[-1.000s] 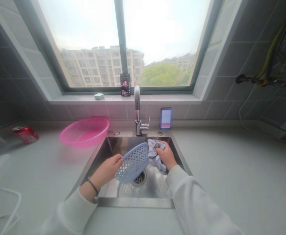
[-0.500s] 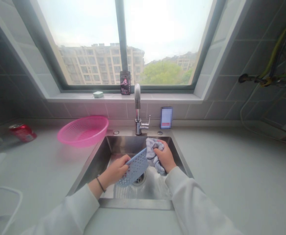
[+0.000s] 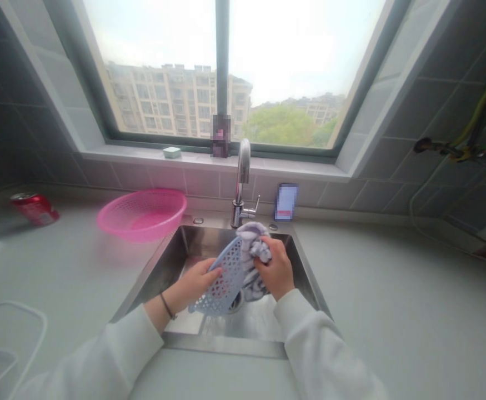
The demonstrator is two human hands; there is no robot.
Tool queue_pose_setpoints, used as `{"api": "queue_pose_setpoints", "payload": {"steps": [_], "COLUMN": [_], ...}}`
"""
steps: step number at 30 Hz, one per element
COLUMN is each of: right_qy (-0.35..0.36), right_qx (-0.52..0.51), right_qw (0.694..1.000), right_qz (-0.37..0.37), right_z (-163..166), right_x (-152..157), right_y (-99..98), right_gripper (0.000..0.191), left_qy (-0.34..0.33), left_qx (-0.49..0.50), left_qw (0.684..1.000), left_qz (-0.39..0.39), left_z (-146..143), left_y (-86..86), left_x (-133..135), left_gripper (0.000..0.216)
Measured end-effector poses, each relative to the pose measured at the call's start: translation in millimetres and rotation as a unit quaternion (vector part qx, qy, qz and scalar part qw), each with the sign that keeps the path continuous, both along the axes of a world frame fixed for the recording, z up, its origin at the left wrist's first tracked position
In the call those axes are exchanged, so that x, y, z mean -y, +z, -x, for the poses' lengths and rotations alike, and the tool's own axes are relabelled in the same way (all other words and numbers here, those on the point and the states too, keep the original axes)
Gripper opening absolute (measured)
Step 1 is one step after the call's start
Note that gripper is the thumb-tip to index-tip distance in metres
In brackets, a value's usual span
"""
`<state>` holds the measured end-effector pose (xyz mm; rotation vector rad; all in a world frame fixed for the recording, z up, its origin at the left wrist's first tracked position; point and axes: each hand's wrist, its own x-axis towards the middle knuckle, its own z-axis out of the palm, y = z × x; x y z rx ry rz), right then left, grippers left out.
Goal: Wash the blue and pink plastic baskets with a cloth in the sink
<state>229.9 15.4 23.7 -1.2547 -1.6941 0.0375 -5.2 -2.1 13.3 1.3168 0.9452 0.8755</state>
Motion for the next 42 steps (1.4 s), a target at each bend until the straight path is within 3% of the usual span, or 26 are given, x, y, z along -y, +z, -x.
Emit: {"api": "queue_pose_setpoints", "payload": {"steps": [2, 4, 8, 10, 16, 20, 22, 25, 28, 30, 33, 36, 39, 42], "right_qy": [-0.037, -0.005, 0.194, 0.251, 0.153, 0.213, 0.227, 0.199, 0.155, 0.148, 0.147, 0.169, 0.225, 0.202], "right_qx": [-0.016, -0.008, 0.089, 0.132, 0.097, 0.14, 0.163, 0.16, 0.135, 0.135, 0.149, 0.165, 0.212, 0.213], "right_qw": [0.999, 1.0, 0.976, 0.956, 0.975, 0.951, 0.943, 0.954, 0.97, 0.97, 0.965, 0.963, 0.945, 0.948], "right_qz": [0.02, 0.021, 0.032, 0.067, 0.132, 0.173, 0.183, 0.158, 0.129, 0.141, 0.161, 0.132, 0.11, 0.123], "right_z": [-5.4, -2.3, 16.5, 20.0, -6.7, -11.1, -4.2, 8.5, 16.5, 18.9, 20.5, 22.8, 25.5, 22.1], "right_x": [-2.4, 3.1, 24.7, 29.7, 17.4, 19.2, 23.2, 27.0, 27.4, 26.8, 26.8, 29.4, 32.5, 28.4], "right_y": [1.3, 4.0, 12.2, 16.6, 29.7, 34.8, 33.4, 27.7, 22.1, 19.8, 18.2, 18.8, 21.2, 23.5], "right_gripper": [0.048, 0.05, 0.055, 0.054, 0.051, 0.052, 0.055, 0.069, 0.088, 0.09, 0.072, 0.051, 0.043, 0.042], "left_qy": [0.003, -0.004, -0.002, 0.008, 0.063, 0.099, 0.096, 0.074, 0.05, 0.035, 0.034, 0.053, 0.049, 0.014], "left_qx": [0.108, 0.173, 0.202, 0.183, 0.105, 0.069, 0.008, -0.048, -0.021, -0.005, -0.01, -0.016, -0.057, -0.125], "left_qw": [0.991, 0.977, 0.97, 0.977, 0.991, 0.993, 0.994, 0.989, 0.991, 0.991, 0.99, 0.99, 0.987, 0.977], "left_qz": [0.08, 0.125, 0.133, 0.109, 0.053, -0.008, -0.057, -0.118, -0.123, -0.127, -0.136, -0.129, -0.139, -0.174], "left_z": [0.1, 0.8, 2.7, 3.4, 7.1, 10.4, 10.9, 10.3, 9.7, 9.9, 10.2, 10.3, 10.1, 9.9], "left_y": [2.7, 7.2, 14.4, 15.0, 16.0, 16.3, 14.5, 12.6, 13.5, 14.0, 12.5, 10.0, 11.1, 17.0], "left_x": [1.5, 3.3, 4.8, 4.6, 3.0, 1.1, 1.2, 3.4, 6.6, 7.9, 7.7, 5.8, 5.4, 8.9], "left_gripper": [0.053, 0.066, 0.068, 0.064, 0.036, 0.035, 0.032, 0.029, 0.028, 0.028, 0.027, 0.026, 0.023, 0.016]}}
